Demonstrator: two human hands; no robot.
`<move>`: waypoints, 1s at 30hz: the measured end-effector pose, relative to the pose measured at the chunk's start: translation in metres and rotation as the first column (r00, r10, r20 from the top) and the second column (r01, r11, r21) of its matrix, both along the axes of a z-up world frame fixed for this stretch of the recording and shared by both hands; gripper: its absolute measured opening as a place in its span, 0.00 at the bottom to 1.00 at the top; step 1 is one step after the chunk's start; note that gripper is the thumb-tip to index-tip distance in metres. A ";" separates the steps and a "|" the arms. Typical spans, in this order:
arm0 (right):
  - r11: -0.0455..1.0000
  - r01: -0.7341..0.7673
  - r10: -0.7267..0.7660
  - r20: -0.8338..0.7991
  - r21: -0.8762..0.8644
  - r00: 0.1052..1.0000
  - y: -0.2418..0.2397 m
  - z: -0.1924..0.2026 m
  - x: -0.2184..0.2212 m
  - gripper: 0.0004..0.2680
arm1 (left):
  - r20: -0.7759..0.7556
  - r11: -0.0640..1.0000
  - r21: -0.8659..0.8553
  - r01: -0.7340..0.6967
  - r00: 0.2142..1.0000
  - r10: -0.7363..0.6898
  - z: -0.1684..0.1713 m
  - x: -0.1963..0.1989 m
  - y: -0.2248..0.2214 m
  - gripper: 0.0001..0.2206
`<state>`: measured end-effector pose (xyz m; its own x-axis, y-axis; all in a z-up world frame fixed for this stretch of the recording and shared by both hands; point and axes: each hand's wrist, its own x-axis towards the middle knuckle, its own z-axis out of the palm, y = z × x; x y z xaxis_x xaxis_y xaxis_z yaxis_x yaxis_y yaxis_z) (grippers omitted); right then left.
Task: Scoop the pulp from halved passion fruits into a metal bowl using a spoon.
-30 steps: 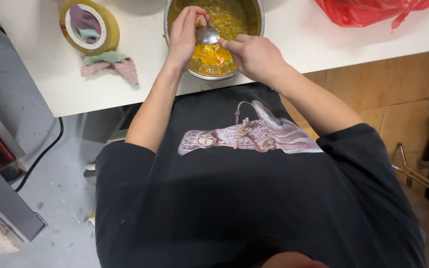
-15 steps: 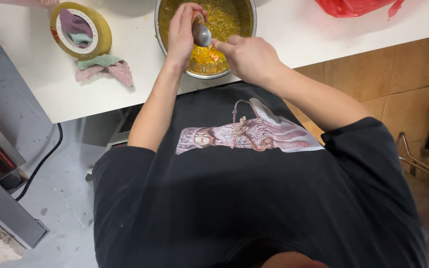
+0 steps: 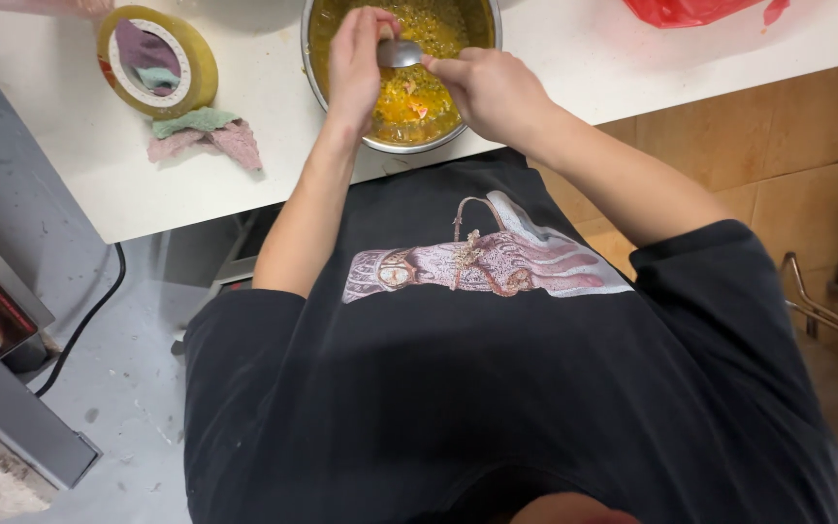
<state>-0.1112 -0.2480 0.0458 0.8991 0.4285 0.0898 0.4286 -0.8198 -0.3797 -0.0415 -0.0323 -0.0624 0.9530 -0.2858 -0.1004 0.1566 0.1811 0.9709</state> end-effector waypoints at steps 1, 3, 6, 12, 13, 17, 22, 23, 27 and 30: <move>1.000 0.002 -0.002 -0.002 -0.002 1.000 -0.002 -0.004 0.000 0.15 | -0.002 1.000 -0.002 0.002 1.000 -0.002 -0.001 0.000 0.000 0.15; 0.925 0.163 -0.021 -0.381 0.343 0.924 -0.002 -0.013 0.003 0.08 | 0.051 0.999 -0.030 -0.016 0.999 0.018 -0.002 0.003 0.003 0.15; 0.836 0.276 0.030 -0.540 0.475 0.841 -0.009 -0.046 -0.001 0.09 | 0.002 0.998 -0.068 -0.012 1.000 0.012 -0.008 0.002 0.003 0.15; 0.662 0.572 0.093 -0.810 0.485 0.579 -0.025 -0.046 -0.005 0.10 | 0.053 0.997 -0.064 0.049 0.998 -0.046 -0.013 0.002 0.003 0.14; 0.662 0.572 0.094 -0.810 0.485 0.579 -0.024 -0.042 -0.004 0.10 | 0.052 0.997 -0.063 0.049 0.998 -0.045 -0.011 0.001 0.001 0.14; 0.777 0.404 -0.064 -0.578 0.483 0.813 -0.011 -0.029 -0.001 0.11 | 0.022 0.998 -0.035 0.053 0.998 -0.052 0.006 0.001 0.000 0.15; 0.726 0.254 0.026 -0.394 0.639 0.919 0.000 -0.064 -0.014 0.10 | 0.008 0.995 -0.097 -0.007 1.000 0.008 0.002 0.008 0.003 0.15; 0.608 0.427 0.079 -0.587 0.669 0.806 0.000 -0.064 -0.014 0.10 | 0.039 0.992 -0.126 -0.002 0.999 0.007 0.002 0.009 0.003 0.15; 0.295 0.844 0.342 -0.874 0.448 0.344 -0.004 -0.031 -0.012 0.12 | 0.099 0.990 -0.121 0.072 0.993 -0.060 0.003 0.008 0.007 0.15; 0.207 0.938 0.473 -0.868 0.278 0.153 -0.016 -0.039 -0.015 0.12 | 0.114 0.985 -0.084 0.153 0.983 -0.143 0.007 0.009 0.010 0.15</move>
<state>-0.1259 -0.2636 0.0070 0.5672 0.4369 -0.6981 -0.8216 0.3587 -0.4431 -0.0321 -0.0221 -0.0552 0.9032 -0.4279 0.0333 0.0842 0.2527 0.9639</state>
